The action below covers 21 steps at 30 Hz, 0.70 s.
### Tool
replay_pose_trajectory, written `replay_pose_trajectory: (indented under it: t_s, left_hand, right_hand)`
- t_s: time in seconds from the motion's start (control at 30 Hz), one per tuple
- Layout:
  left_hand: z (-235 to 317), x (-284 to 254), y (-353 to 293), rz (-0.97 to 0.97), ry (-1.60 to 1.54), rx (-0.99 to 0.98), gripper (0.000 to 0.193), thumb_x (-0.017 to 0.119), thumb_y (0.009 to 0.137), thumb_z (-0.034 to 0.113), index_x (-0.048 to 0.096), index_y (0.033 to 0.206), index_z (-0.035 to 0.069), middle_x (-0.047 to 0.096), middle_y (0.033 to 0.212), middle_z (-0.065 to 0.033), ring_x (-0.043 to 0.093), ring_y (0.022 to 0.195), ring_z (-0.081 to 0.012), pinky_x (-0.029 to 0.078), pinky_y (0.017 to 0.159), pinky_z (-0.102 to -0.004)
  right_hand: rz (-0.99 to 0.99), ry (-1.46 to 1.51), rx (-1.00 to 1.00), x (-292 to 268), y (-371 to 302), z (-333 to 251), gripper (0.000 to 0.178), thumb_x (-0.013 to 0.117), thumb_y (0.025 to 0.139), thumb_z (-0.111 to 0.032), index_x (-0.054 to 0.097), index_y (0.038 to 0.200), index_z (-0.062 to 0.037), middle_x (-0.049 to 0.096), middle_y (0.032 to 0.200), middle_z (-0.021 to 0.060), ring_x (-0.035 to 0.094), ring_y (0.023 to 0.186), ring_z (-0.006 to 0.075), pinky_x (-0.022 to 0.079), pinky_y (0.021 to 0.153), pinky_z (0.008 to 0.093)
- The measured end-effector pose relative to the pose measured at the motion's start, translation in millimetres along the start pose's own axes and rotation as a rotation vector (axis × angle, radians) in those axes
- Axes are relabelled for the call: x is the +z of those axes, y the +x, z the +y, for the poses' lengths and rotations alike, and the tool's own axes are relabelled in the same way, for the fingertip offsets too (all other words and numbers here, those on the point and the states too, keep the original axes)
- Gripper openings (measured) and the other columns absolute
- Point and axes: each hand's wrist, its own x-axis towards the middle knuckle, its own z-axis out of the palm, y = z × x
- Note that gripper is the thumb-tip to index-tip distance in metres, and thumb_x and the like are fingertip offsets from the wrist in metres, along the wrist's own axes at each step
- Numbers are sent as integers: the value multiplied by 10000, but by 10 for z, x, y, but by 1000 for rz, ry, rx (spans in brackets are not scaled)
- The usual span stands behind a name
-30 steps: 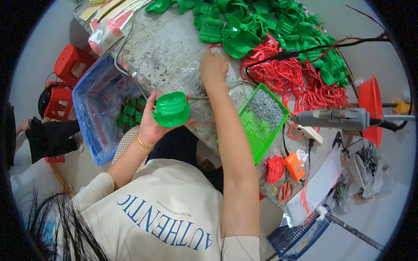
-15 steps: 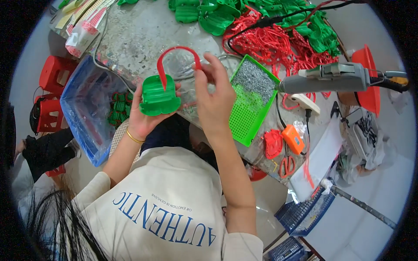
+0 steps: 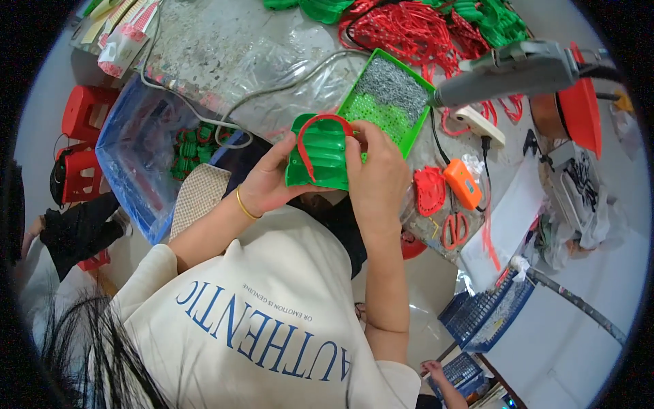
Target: Using a hot glue gun to assemble small green plastic toy components at a workbench.
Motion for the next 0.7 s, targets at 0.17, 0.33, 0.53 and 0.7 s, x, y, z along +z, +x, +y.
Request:
replay_pose_trajectory:
  t_s: [0.17, 0.33, 0.53, 0.7]
  left_hand:
    - [-74, 116, 31, -46, 56, -33, 694, 528, 924, 473, 234, 1487, 194, 398, 1442, -59, 433, 1298, -249, 409, 1008, -529]
    - [-67, 188, 99, -171, 12, -117, 557, 487, 967, 399, 344, 1416, 101, 483, 1365, -104, 496, 1242, -247, 407, 1036, -493]
    - [-150, 232, 127, -189, 47, -80, 622, 543, 941, 389, 302, 1434, 95, 458, 1386, -109, 489, 1249, -254, 408, 1037, -482]
    - [-241, 250, 134, -205, 31, -73, 691, 599, 912, 376, 248, 1467, 160, 438, 1395, -79, 483, 1253, -229, 425, 1024, -450]
  right_hand:
    - [3, 74, 19, -150, -54, 78, 186, 634, 856, -144, 643, 1005, -34, 673, 892, 110, 664, 769, 209, 500, 696, 325]
    - [40, 117, 57, -317, -109, 192, 188, 651, 846, -106, 643, 1009, -13, 663, 877, 93, 635, 730, 138, 494, 681, 270]
    - [-25, 608, 293, -499, -197, 192, 186, 637, 881, -96, 634, 1025, 21, 652, 886, 31, 597, 778, 76, 474, 699, 222]
    - [-129, 827, 321, -554, -254, 247, 172, 622, 890, -75, 633, 1029, 25, 648, 896, 26, 587, 795, 78, 465, 728, 217]
